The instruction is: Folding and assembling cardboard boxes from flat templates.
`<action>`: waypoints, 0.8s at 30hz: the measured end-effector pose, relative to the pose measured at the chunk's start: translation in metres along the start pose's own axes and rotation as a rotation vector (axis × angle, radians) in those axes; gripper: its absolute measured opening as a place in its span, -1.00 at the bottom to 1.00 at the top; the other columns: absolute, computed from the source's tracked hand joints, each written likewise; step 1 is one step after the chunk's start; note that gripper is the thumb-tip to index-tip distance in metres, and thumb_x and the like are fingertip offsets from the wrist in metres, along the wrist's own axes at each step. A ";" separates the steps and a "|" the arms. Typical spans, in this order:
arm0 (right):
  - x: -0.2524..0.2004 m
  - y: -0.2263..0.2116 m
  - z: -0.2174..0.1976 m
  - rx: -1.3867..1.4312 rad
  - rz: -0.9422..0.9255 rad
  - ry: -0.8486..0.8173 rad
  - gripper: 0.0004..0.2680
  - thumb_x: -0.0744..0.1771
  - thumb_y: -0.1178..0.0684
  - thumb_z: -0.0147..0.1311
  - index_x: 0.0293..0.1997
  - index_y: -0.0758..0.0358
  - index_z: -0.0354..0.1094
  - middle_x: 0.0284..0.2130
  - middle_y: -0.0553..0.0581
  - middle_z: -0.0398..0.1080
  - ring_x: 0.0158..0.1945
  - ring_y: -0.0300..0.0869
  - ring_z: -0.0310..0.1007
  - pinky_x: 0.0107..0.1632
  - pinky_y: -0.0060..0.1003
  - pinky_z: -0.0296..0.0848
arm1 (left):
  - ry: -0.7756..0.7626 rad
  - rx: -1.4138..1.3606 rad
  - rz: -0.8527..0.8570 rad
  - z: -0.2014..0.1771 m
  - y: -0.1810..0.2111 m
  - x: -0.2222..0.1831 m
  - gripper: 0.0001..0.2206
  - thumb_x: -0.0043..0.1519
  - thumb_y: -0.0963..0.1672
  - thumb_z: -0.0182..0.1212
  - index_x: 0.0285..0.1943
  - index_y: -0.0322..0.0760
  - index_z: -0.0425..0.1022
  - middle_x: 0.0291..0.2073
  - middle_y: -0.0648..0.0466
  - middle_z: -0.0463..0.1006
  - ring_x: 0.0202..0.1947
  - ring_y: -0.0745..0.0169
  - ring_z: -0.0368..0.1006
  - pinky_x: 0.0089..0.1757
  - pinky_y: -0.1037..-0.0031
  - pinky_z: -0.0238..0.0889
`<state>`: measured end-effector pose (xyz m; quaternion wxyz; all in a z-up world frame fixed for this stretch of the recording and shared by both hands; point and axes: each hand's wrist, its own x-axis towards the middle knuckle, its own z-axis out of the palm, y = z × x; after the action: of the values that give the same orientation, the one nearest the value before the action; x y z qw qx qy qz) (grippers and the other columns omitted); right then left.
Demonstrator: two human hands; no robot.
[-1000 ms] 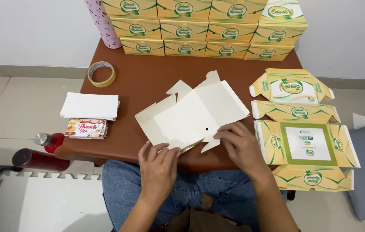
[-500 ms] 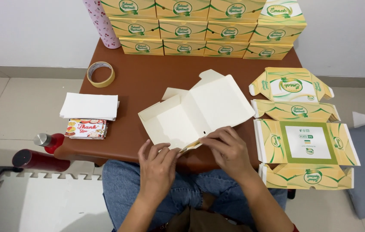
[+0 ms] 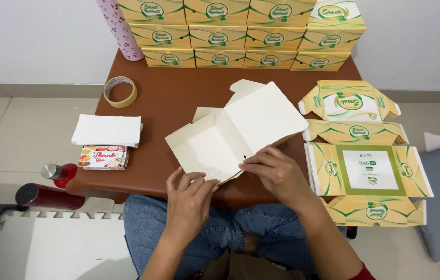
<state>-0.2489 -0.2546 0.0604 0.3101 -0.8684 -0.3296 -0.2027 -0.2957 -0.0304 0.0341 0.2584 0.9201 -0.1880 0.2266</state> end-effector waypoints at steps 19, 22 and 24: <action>-0.005 0.003 0.005 0.032 0.054 0.117 -0.79 0.16 0.35 0.21 -0.26 0.18 0.58 -0.32 -0.04 0.52 -0.24 -0.22 0.39 -0.17 -0.38 0.47 | 0.036 0.050 0.037 0.001 -0.001 0.006 -0.91 0.15 -0.20 0.29 -0.20 -0.25 0.58 -0.36 0.15 0.61 -0.19 0.25 0.43 0.23 -0.02 0.00; -0.008 0.005 0.010 0.029 0.052 0.144 -0.77 0.15 0.38 0.20 -0.25 0.18 0.58 -0.34 -0.04 0.51 -0.26 -0.22 0.38 -0.20 -0.39 0.45 | 0.023 0.078 0.045 0.002 -0.001 0.007 -0.92 0.14 -0.20 0.29 -0.22 -0.25 0.58 -0.39 0.16 0.61 -0.23 0.26 0.42 0.25 -0.03 -0.01; -0.008 0.004 0.010 0.028 0.052 0.149 -0.77 0.15 0.38 0.20 -0.25 0.18 0.58 -0.34 -0.03 0.51 -0.27 -0.22 0.38 -0.21 -0.40 0.44 | 0.012 0.097 0.046 0.003 -0.001 0.006 -0.92 0.12 -0.21 0.29 -0.23 -0.26 0.58 -0.39 0.15 0.61 -0.24 0.25 0.42 0.25 -0.03 -0.01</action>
<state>-0.2504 -0.2536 0.0466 0.3509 -0.8548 -0.2858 -0.2541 -0.2886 -0.0328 0.0342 0.2092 0.9256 -0.1966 0.2467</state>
